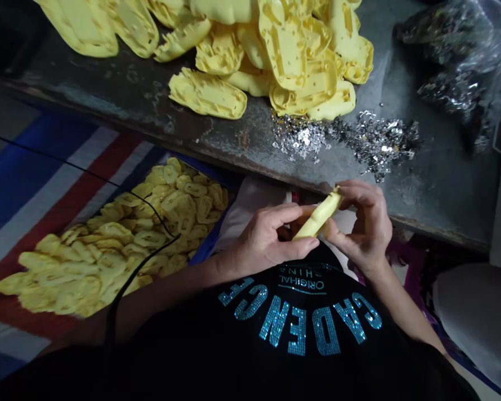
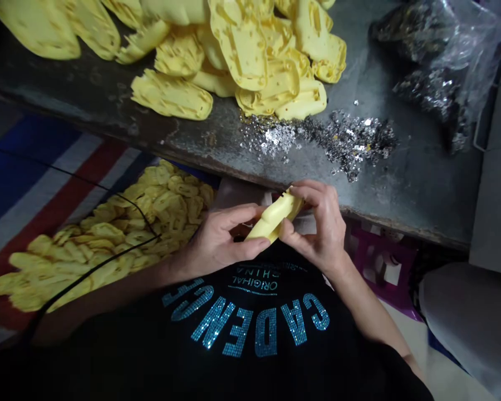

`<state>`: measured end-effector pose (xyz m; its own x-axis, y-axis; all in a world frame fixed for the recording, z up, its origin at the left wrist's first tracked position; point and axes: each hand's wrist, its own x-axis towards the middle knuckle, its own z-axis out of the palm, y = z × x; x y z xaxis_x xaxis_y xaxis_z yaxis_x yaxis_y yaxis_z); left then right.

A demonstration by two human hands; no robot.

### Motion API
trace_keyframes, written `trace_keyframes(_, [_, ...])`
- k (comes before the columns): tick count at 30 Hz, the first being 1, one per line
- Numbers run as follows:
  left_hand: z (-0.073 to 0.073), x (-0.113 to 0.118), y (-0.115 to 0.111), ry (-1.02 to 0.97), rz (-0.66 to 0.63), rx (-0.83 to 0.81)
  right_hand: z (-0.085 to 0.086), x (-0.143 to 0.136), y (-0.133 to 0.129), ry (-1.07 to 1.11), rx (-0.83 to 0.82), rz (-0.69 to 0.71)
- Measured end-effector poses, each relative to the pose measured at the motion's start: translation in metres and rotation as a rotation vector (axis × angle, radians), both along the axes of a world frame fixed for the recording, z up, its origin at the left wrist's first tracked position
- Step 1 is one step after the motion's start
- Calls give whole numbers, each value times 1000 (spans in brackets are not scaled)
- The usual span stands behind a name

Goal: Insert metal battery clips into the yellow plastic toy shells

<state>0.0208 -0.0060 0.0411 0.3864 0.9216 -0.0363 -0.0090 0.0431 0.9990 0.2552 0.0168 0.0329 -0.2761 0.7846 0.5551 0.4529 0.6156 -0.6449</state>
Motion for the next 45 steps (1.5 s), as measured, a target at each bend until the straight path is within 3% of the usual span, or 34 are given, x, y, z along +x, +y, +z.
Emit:
trace_keyframes(6, [-8, 0, 5, 33, 86, 234, 3, -4, 9, -75, 97, 3])
trace_keyframes(15, [-11, -6, 6, 2, 116, 233, 11, -10, 15, -79, 130, 27])
trace_keyframes(22, [-7, -9, 6, 156, 95, 211, 9, -9, 11, -81, 126, 12])
trace_keyframes(25, [-6, -11, 8, 122, 19, 69, 10, -9, 8, -80, 75, -15])
trace_keyframes(28, [-8, -14, 14, -32, -95, -206, 14, -12, 5, -119, 34, -10])
trace_keyframes(33, [-16, -16, 21, -306, -193, -472, 19, -1, 25, -220, -142, 223])
trace_keyframes(35, [-20, -17, 21, -405, -185, -568, 14, 15, 50, -263, -163, 149])
trace_keyframes(37, [-24, -19, 19, -457, -153, -646, 3, 33, 80, -353, -82, -124])
trace_keyframes(39, [-26, -20, 17, -480, -78, -674, -9, 45, 105, -512, -57, -302])
trace_keyframes(42, [-24, -21, 16, -530, -5, -661, -19, 50, 114, -624, -23, -285])
trace_keyframes(45, [-20, -20, 17, -546, 26, -663, -12, 53, 94, -594, 10, -221])
